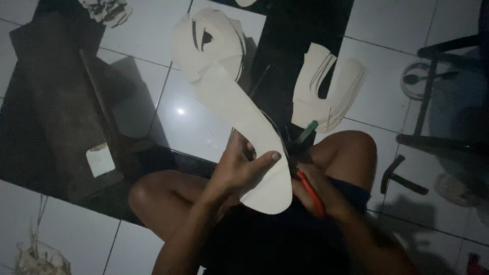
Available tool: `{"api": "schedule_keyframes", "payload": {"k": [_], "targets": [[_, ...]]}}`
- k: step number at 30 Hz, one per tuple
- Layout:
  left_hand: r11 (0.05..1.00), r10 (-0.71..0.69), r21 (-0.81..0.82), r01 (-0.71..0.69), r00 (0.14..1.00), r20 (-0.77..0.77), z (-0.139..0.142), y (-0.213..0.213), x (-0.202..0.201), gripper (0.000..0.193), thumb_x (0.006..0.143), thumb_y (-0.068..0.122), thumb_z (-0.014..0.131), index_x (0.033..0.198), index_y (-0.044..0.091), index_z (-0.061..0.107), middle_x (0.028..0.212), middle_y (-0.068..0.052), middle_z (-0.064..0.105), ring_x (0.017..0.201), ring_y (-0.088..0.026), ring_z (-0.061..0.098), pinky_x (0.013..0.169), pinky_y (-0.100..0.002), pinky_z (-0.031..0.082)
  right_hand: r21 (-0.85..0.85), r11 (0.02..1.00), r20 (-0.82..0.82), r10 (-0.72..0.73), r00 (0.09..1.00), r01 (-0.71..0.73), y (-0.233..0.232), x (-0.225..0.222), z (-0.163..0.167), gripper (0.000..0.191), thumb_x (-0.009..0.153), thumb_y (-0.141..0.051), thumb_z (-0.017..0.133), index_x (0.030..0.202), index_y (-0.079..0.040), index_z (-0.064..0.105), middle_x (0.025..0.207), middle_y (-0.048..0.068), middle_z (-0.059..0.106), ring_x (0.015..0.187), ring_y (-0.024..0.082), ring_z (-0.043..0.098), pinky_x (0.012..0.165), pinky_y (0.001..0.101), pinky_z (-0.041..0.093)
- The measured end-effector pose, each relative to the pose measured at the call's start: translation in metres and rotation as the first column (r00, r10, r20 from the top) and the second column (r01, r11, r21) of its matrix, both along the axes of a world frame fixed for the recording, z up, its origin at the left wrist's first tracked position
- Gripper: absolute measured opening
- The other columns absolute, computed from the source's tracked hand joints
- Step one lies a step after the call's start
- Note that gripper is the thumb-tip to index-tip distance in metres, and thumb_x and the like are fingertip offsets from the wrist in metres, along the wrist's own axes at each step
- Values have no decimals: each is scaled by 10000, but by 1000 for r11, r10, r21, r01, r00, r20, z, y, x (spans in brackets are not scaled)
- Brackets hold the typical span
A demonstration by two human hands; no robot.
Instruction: The person sits on the floor and uses red-handled scissors to cut a white sheet of material into a curved shape with a central hole. The person repeatedly trims the edges and rotates the piece to refine the shape.
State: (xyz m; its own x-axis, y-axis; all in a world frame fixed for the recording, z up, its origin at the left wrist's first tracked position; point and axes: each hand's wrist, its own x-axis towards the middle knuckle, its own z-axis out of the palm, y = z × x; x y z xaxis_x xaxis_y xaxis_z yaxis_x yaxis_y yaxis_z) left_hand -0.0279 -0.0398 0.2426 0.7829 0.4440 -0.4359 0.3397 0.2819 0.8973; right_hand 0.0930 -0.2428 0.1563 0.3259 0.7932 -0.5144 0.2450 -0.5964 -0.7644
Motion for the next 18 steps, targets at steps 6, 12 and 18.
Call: {"api": "schedule_keyframes", "payload": {"k": [6, 12, 18], "targets": [[993, -82, 77, 88, 994, -75, -7, 5, -3, 840, 784, 228, 817, 1427, -18, 336, 1108, -249, 691, 992, -340, 771, 800, -425, 677, -43, 999, -94, -31, 995, 27, 0, -1, 5, 207, 897, -221, 599, 984, -37, 634, 683, 121, 690, 549, 207, 661, 520, 338, 522], [990, 80, 117, -84, 996, 36, -29, 6, -6, 1044, 783, 218, 855, 1514, 62, 126, 1264, -296, 623, 1112, -357, 710, 833, -433, 644, 218, 975, -135, -4, 991, 34, -18, -11, -18, 238, 905, -200, 570, 996, -11, 683, 766, 101, 737, 655, 181, 697, 605, 312, 556], [950, 208, 199, -240, 963, 170, -32, 3, -8, 945, 835, 207, 811, 1551, 0, 230, 1505, -282, 451, 1196, -347, 658, 843, -391, 649, 345, 938, 255, -60, 965, -33, -30, -16, -63, 376, 921, -223, 665, 1110, 94, 595, 875, 192, 666, 721, 224, 655, 660, 366, 539]]}}
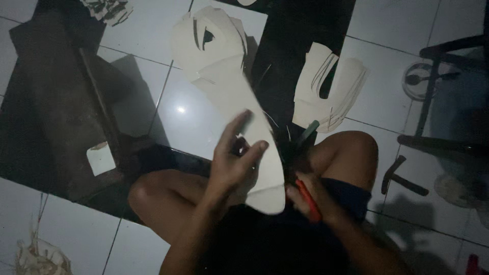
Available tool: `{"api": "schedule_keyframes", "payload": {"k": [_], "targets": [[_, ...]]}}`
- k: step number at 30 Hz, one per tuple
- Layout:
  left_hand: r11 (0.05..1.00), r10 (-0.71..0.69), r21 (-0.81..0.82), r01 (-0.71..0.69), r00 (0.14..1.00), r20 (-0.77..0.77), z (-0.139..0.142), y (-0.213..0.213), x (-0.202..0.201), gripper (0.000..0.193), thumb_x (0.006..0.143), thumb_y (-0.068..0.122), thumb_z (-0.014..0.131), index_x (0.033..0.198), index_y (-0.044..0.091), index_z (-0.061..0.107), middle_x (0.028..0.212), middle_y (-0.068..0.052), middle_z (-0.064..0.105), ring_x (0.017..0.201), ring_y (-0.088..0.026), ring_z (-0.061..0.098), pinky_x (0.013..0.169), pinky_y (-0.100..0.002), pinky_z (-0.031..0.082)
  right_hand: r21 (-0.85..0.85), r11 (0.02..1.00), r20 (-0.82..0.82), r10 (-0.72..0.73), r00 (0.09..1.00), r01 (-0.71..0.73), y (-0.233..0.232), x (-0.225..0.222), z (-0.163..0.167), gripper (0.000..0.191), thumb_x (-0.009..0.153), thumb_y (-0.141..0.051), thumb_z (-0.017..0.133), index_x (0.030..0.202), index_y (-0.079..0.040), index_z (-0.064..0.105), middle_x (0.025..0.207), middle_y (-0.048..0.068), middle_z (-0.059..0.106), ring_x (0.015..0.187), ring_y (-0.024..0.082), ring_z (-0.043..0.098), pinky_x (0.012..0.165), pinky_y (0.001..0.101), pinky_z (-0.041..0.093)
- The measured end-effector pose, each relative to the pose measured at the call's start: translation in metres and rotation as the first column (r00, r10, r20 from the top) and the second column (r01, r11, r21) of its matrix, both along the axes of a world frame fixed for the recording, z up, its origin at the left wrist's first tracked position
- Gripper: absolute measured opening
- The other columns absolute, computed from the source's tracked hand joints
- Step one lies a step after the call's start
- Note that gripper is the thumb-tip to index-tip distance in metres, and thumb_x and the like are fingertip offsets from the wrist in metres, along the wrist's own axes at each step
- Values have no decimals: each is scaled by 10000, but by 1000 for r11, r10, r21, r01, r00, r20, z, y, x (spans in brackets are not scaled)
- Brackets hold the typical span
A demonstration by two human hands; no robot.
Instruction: The person sits on the floor and uses red-handled scissors to cut a white sheet of material into a curved shape with a central hole. The person repeatedly trims the edges and rotates the piece to refine the shape.
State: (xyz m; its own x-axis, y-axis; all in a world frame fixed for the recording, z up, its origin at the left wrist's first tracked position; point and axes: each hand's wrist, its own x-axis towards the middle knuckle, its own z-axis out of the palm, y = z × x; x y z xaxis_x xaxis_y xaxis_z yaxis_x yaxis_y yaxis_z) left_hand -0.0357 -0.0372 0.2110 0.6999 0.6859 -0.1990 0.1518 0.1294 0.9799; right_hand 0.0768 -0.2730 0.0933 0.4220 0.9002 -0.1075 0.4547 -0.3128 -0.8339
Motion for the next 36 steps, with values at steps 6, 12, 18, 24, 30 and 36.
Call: {"api": "schedule_keyframes", "payload": {"k": [6, 12, 18, 24, 30, 36], "targets": [[987, -135, 84, 134, 991, 12, 11, -21, -4, 749, 921, 246, 794, 1531, -17, 450, 1550, -258, 550, 1093, -355, 634, 857, -363, 579, -69, 998, -171, -24, 985, 12, 6, 13, 3, 322, 929, -221, 653, 1075, 61, 592, 852, 175, 656, 701, 220, 637, 641, 362, 519], [988, -151, 27, 153, 987, -64, 14, -16, -5, 753, 869, 299, 767, 1496, 26, 451, 1517, -224, 506, 1249, -287, 658, 918, -397, 609, -50, 999, -262, -26, 965, 13, 18, 8, 18, 304, 934, -211, 641, 1086, 49, 600, 872, 164, 664, 726, 216, 641, 658, 361, 524], [991, -79, 125, 57, 980, 182, 6, -3, -1, 677, 900, 214, 818, 1458, -44, 535, 1416, -247, 577, 1406, -352, 553, 1174, -445, 487, -25, 1000, -287, -21, 958, 14, 12, -2, 11, 286, 938, -201, 630, 1096, 36, 607, 891, 153, 672, 752, 212, 645, 674, 360, 528], [993, -98, 84, 86, 985, 142, 3, -11, 2, 639, 879, 234, 815, 1413, -17, 569, 1402, -208, 594, 1373, -323, 583, 1122, -413, 529, -55, 998, -220, -49, 974, 38, 16, 11, 3, 271, 943, -192, 618, 1107, 24, 615, 911, 141, 680, 777, 207, 649, 690, 359, 532], [994, -98, 57, 90, 982, 160, 7, -26, -1, 606, 889, 220, 816, 1407, -9, 600, 1392, -212, 617, 1341, -321, 619, 1055, -400, 569, -87, 995, -251, -70, 965, 50, 23, 22, 6, 259, 947, -182, 607, 1118, 12, 622, 930, 130, 687, 803, 203, 654, 707, 358, 536], [992, -99, 88, 89, 987, 124, 5, -19, 2, 590, 881, 227, 807, 1378, -6, 591, 1399, -202, 599, 1344, -313, 602, 1072, -417, 577, -34, 999, -342, -49, 939, 39, 20, 3, 5, 250, 952, -172, 595, 1129, 0, 629, 949, 119, 695, 829, 199, 658, 723, 357, 540]]}}
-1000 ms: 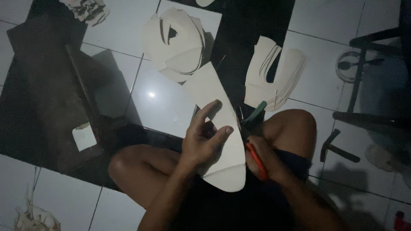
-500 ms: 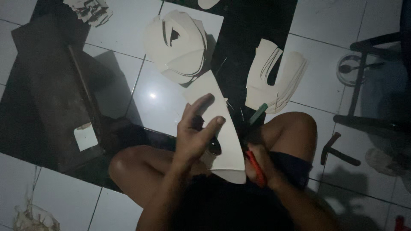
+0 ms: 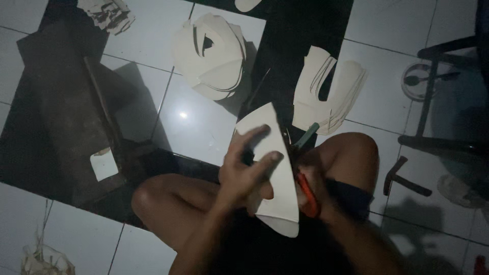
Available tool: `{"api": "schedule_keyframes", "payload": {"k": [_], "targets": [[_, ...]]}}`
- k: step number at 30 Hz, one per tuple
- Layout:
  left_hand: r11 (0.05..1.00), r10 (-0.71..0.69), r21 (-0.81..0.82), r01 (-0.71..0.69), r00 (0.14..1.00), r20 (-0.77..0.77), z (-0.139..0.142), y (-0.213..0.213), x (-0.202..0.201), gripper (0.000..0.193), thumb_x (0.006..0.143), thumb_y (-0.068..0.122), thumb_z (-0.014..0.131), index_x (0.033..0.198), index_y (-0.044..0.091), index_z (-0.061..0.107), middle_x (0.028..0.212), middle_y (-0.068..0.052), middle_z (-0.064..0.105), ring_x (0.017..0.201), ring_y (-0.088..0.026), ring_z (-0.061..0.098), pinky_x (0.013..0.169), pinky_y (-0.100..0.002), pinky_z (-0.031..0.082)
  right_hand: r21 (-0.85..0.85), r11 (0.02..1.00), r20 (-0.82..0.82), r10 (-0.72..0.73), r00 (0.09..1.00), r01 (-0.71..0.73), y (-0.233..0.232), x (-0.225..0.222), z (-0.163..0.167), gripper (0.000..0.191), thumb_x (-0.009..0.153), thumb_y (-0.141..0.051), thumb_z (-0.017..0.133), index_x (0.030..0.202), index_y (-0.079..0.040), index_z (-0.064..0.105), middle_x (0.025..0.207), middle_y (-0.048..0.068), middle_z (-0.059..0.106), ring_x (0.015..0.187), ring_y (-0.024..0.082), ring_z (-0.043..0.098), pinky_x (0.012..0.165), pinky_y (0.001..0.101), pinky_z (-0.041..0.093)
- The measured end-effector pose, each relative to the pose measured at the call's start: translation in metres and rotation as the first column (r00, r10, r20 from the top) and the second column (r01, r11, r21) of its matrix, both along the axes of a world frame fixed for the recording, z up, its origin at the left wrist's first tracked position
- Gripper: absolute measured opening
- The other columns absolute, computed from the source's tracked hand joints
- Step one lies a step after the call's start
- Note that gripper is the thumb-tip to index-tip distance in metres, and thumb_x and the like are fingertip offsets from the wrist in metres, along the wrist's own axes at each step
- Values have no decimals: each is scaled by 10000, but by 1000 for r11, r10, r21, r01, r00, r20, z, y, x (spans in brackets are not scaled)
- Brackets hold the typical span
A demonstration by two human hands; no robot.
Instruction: The person sits on the floor and uses red-handled scissors to cut a white sheet of material into a curved shape with a central hole. The person repeatedly trims the edges and rotates the piece to refine the shape.
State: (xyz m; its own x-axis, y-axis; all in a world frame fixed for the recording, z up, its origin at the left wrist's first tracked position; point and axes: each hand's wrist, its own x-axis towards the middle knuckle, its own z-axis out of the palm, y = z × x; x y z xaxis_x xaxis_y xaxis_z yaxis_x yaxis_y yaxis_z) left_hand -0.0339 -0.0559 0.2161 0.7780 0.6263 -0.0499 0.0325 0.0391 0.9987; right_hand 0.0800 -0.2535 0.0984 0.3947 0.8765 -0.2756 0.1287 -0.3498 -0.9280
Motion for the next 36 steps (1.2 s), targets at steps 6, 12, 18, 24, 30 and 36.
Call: {"api": "schedule_keyframes", "payload": {"k": [6, 12, 18, 24, 30, 36], "targets": [[989, 61, -137, -50, 996, 70, -5, -1, 5, 559, 875, 205, 809, 1351, -13, 614, 1372, -203, 647, 1307, -309, 633, 1044, -421, 594, 5, 1000, 29, -7, 1000, 7, 2, 4, -6, 243, 956, -163, 584, 1140, -12, 637, 969, 107, 703, 854, 194, 662, 740, 356, 544], [1000, -11, 30, 9, 998, 56, -5, -14, 2, 491, 901, 177, 815, 1333, 12, 652, 1359, -194, 667, 1299, -277, 661, 1087, -380, 585, -15, 999, -21, -31, 999, 31, 5, 13, -7, 240, 961, -153, 572, 1151, -24, 644, 988, 96, 711, 880, 190, 666, 756, 355, 548], [985, 142, 89, -146, 989, 48, -18, -7, -5, 741, 888, 172, 826, 1475, 32, 395, 1325, -208, 646, 1233, -292, 672, 1033, -414, 589, 88, 981, -434, -120, 893, 175, -6, -10, -11, 241, 965, -143, 561, 1162, -36, 652, 1008, 85, 718, 906, 186, 670, 772, 354, 552], [966, -251, 20, 259, 950, -188, -29, 6, -16, 583, 943, 277, 772, 1383, 43, 468, 1136, -180, 729, 1023, -297, 760, 901, -435, 614, 211, 974, -59, -75, 995, 86, -26, -12, -19, 89, 1012, -111, 663, 1075, -50, 647, 933, 78, 656, 853, 178, 616, 744, 337, 498], [797, -504, 137, 589, 772, -386, 8, 5, -24, 437, 952, 401, 704, 1192, 36, 678, 910, -143, 766, 800, -282, 764, 789, -460, 575, 208, 958, -20, -198, 980, 198, -26, 29, -12, 152, 1010, -137, 612, 1121, -45, 659, 944, 71, 689, 838, 157, 671, 732, 321, 552], [755, -160, 566, 330, 931, -330, 59, 68, -17, 392, 997, 331, 640, 1265, 46, 628, 1034, -149, 707, 953, -259, 700, 807, -417, 588, -488, 809, 515, -37, 857, 328, -42, 64, 1, 382, 843, -249, 753, 1165, -69, 653, 1010, 141, 688, 939, 279, 670, 813, 428, 543]]}}
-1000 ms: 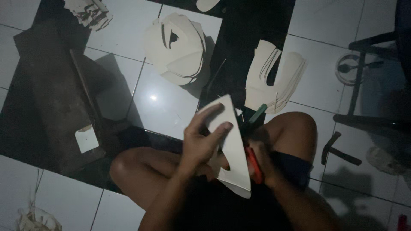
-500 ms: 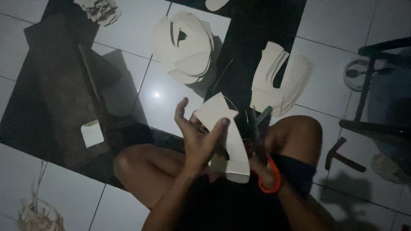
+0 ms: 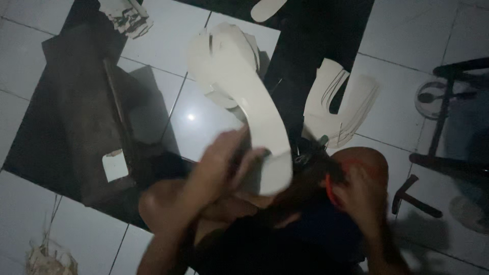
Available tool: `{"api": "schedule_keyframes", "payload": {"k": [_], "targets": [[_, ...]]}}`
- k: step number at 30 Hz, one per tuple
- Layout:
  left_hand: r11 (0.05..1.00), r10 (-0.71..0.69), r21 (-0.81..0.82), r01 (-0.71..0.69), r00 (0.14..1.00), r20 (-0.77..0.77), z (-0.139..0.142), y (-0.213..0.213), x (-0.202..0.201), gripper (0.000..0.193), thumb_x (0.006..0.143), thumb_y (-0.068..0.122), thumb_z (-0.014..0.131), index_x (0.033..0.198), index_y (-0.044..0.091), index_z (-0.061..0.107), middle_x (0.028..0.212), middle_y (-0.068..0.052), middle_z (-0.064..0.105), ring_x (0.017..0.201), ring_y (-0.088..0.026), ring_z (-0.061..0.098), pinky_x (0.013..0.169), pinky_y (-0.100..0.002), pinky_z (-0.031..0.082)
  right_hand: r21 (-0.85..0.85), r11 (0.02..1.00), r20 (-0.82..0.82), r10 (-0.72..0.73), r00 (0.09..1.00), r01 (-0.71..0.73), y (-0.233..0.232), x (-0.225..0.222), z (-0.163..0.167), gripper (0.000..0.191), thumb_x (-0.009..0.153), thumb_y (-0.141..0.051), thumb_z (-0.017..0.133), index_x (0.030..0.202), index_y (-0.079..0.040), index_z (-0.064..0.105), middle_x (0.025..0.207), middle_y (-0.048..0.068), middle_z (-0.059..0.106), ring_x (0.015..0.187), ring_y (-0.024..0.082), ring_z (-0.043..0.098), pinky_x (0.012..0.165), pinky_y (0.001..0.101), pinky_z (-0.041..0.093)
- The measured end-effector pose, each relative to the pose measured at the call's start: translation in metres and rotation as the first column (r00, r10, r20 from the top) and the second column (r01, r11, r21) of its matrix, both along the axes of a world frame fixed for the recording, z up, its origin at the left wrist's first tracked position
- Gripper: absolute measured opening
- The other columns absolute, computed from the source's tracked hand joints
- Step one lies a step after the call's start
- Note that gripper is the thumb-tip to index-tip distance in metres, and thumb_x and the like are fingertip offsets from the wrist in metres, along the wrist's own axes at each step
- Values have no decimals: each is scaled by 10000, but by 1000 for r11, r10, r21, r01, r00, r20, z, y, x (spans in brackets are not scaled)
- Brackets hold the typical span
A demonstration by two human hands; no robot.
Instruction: The person sits on the floor and uses red-handled scissors to cut a white sheet of material into a curved shape with a central hole. The person repeatedly trims the edges and rotates the piece to refine the shape.
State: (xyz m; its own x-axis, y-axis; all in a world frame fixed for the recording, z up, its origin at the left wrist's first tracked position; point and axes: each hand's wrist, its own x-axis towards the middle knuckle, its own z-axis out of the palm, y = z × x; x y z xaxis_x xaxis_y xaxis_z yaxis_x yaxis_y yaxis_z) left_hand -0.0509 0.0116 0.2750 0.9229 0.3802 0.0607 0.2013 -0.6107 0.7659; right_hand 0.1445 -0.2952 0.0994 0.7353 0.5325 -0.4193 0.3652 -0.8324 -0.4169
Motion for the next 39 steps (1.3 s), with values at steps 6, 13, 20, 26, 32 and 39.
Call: {"api": "schedule_keyframes", "payload": {"k": [6, 13, 20, 26, 32, 39], "targets": [[832, 57, 551, -63, 998, 27, -24, 94, 72, 617, 917, 255, 715, 1416, 0, 458, 1044, -156, 725, 969, -334, 694, 1017, -634, 390, -217, 966, 242, 193, 951, -141, -86, -7, 8, 402, 889, -293, 705, 1210, -59, 647, 1111, 155, 669, 1044, 296, 663, 928, 428, 544], [698, 104, 697, -166, 986, 131, -70, 138, 113, 509, 1065, 279, 654, 1476, 38, 476, 1051, -142, 688, 1004, -325, 672, 976, -600, 376, -279, 957, 257, 153, 954, -78, -135, -41, -21, 495, 924, -369, 619, 1318, -70, 612, 1125, 160, 683, 920, 258, 698, 799, 389, 581], [716, 136, 684, -138, 989, 57, -115, 153, 126, 514, 1028, 308, 670, 1436, 24, 541, 1227, -198, 647, 1141, -345, 607, 964, -627, 381, -386, 923, 149, 73, 986, -10, -79, -14, 16, 441, 1020, -407, 557, 1285, -69, 652, 1069, 154, 703, 832, 227, 741, 733, 370, 609], [819, 134, 568, -86, 990, -44, -153, 152, 112, 602, 946, 342, 725, 1381, -26, 531, 1431, -327, 491, 1321, -495, 471, 1052, -677, 373, -43, 999, 163, 32, 986, -25, -3, 17, 46, 389, 951, -361, 649, 1204, -73, 719, 1098, 194, 699, 952, 286, 725, 808, 410, 595], [841, 159, 501, -204, 979, 130, -183, 93, 75, 492, 1032, 208, 691, 1467, 41, 531, 1533, -286, 466, 1470, -457, 393, 1256, -684, 235, 199, 975, 46, 96, 994, -103, 60, 76, -5, 450, 975, -342, 625, 1308, -42, 663, 1266, 169, 678, 1174, 335, 655, 1002, 405, 524], [971, 119, -195, -141, 985, -122, -183, -32, 34, 287, 949, 132, 663, 1225, 54, 659, 1295, -131, 628, 1181, -294, 645, 998, -431, 558, -178, 940, 14, 297, 955, -290, 143, 126, -28, 693, 909, -411, 743, 1382, 48, 529, 1327, 260, 572, 1199, 376, 585, 993, 466, 518]]}}
